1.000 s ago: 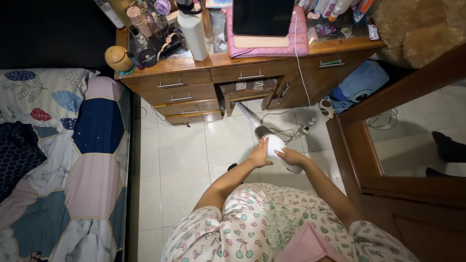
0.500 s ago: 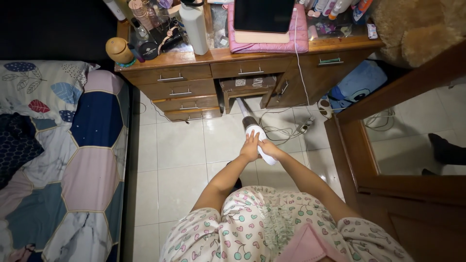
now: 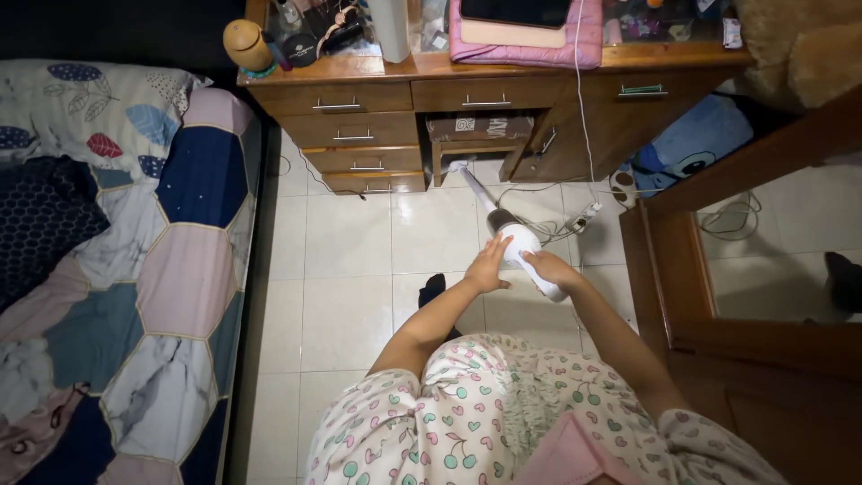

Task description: Using a handheld vacuum cleaner to clean the floor and around furniture in a bedroom.

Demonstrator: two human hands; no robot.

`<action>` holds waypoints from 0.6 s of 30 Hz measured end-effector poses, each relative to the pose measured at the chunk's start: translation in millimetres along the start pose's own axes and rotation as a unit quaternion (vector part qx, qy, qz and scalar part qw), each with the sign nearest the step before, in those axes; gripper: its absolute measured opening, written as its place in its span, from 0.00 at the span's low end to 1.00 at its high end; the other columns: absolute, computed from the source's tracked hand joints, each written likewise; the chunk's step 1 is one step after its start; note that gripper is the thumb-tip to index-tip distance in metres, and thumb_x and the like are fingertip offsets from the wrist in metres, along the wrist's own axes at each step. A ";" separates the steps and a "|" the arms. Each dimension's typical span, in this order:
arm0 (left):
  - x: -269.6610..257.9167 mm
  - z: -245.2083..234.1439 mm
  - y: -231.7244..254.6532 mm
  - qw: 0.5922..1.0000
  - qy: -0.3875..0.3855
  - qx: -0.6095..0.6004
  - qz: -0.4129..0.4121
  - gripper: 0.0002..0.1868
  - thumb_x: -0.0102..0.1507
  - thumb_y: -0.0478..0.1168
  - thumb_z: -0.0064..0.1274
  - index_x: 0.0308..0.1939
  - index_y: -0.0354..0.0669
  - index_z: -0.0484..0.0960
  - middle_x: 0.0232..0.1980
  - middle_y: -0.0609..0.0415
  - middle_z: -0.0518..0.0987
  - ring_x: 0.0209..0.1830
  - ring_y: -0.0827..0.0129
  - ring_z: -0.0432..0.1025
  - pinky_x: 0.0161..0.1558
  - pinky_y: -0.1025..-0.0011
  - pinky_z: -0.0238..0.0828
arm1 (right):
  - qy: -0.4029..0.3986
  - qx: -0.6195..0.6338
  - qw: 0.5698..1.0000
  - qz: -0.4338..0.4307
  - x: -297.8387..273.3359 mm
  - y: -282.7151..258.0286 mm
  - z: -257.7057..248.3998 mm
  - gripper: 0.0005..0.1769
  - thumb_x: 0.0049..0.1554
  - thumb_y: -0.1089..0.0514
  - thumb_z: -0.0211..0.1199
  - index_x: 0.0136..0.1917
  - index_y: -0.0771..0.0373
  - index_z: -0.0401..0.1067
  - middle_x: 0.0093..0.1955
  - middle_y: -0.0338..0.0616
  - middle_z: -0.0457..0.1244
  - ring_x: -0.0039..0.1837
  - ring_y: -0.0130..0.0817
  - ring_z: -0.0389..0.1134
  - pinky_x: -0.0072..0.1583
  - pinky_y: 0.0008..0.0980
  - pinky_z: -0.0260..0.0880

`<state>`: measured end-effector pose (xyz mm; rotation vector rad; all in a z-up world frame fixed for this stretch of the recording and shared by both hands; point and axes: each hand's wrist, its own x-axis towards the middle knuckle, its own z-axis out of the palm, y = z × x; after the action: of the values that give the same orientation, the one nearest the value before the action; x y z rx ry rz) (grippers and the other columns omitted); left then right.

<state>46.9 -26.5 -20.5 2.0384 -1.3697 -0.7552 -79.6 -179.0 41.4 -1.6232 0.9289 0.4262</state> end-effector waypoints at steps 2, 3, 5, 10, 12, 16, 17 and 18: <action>-0.8 0.8 14.3 0.999 0.009 -0.029 0.015 0.72 0.39 0.47 0.79 0.80 0.56 0.46 0.84 0.40 0.42 0.80 0.34 0.44 0.74 0.50 0.52 | 0.020 0.095 0.995 0.019 1.0 27.8 13.7 0.31 0.64 0.37 0.49 0.51 0.70 0.71 0.32 0.51 0.63 0.26 0.38 0.63 0.29 0.40 0.64; -0.8 1.3 21.9 0.998 0.015 -0.058 0.030 0.72 0.37 0.47 0.79 0.79 0.55 0.49 0.84 0.39 0.44 0.80 0.33 0.44 0.74 0.51 0.53 | 0.041 0.191 0.980 0.039 1.2 42.0 19.9 0.32 0.65 0.37 0.48 0.49 0.72 0.69 0.31 0.50 0.62 0.25 0.38 0.62 0.29 0.41 0.63; 3.9 4.0 17.4 0.995 0.014 -0.030 0.090 0.72 0.34 0.49 0.80 0.77 0.49 0.52 0.81 0.37 0.51 0.80 0.38 0.49 0.76 0.49 0.49 | 0.027 0.229 0.972 0.045 -13.6 58.4 31.0 0.32 0.66 0.36 0.48 0.48 0.70 0.68 0.30 0.48 0.60 0.25 0.38 0.61 0.28 0.40 0.63; -14.6 9.1 34.0 0.970 0.006 0.014 0.241 0.70 0.31 0.56 0.80 0.70 0.33 0.60 0.70 0.34 0.66 0.75 0.36 0.55 0.73 0.49 0.53 | -0.003 0.133 0.991 0.017 -83.5 65.6 28.0 0.32 0.63 0.37 0.52 0.55 0.72 0.69 0.33 0.47 0.62 0.28 0.37 0.63 0.31 0.39 0.66; -25.4 25.9 40.1 0.965 0.018 -0.032 0.261 0.58 0.39 0.57 0.73 0.69 0.37 0.66 0.69 0.36 0.71 0.71 0.41 0.65 0.73 0.54 0.63 | -0.008 -0.063 0.998 -0.028 -117.9 51.9 18.9 0.36 0.54 0.36 0.62 0.63 0.67 0.68 0.39 0.51 0.69 0.36 0.39 0.70 0.39 0.38 0.71; -51.7 35.4 54.6 0.954 0.106 -0.016 0.280 0.59 0.36 0.57 0.72 0.65 0.33 0.66 0.65 0.34 0.70 0.68 0.37 0.66 0.69 0.52 0.64 | -0.016 -0.224 0.974 -0.009 -128.5 44.2 12.5 0.46 0.50 0.34 0.69 0.68 0.69 0.63 0.46 0.54 0.72 0.45 0.41 0.74 0.48 0.37 0.73; -59.5 31.5 56.5 0.954 0.120 -0.013 0.274 0.57 0.38 0.59 0.71 0.65 0.34 0.67 0.64 0.36 0.71 0.66 0.39 0.66 0.69 0.52 0.64 | -0.030 -0.231 0.972 -0.012 -131.0 39.7 14.7 0.44 0.50 0.35 0.69 0.67 0.68 0.65 0.48 0.54 0.71 0.48 0.42 0.74 0.50 0.38 0.73; -66.3 27.3 58.7 0.954 0.136 -0.010 0.267 0.55 0.40 0.60 0.71 0.65 0.36 0.69 0.63 0.37 0.72 0.65 0.41 0.67 0.68 0.52 0.65 | -0.044 -0.239 0.970 -0.016 -133.0 34.5 15.7 0.42 0.49 0.36 0.68 0.65 0.67 0.67 0.51 0.54 0.71 0.50 0.42 0.74 0.52 0.38 0.73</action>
<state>-30.2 13.2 12.4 1.5650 -1.6281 -0.2394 -185.0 -119.8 108.7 -2.0320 0.7669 0.7360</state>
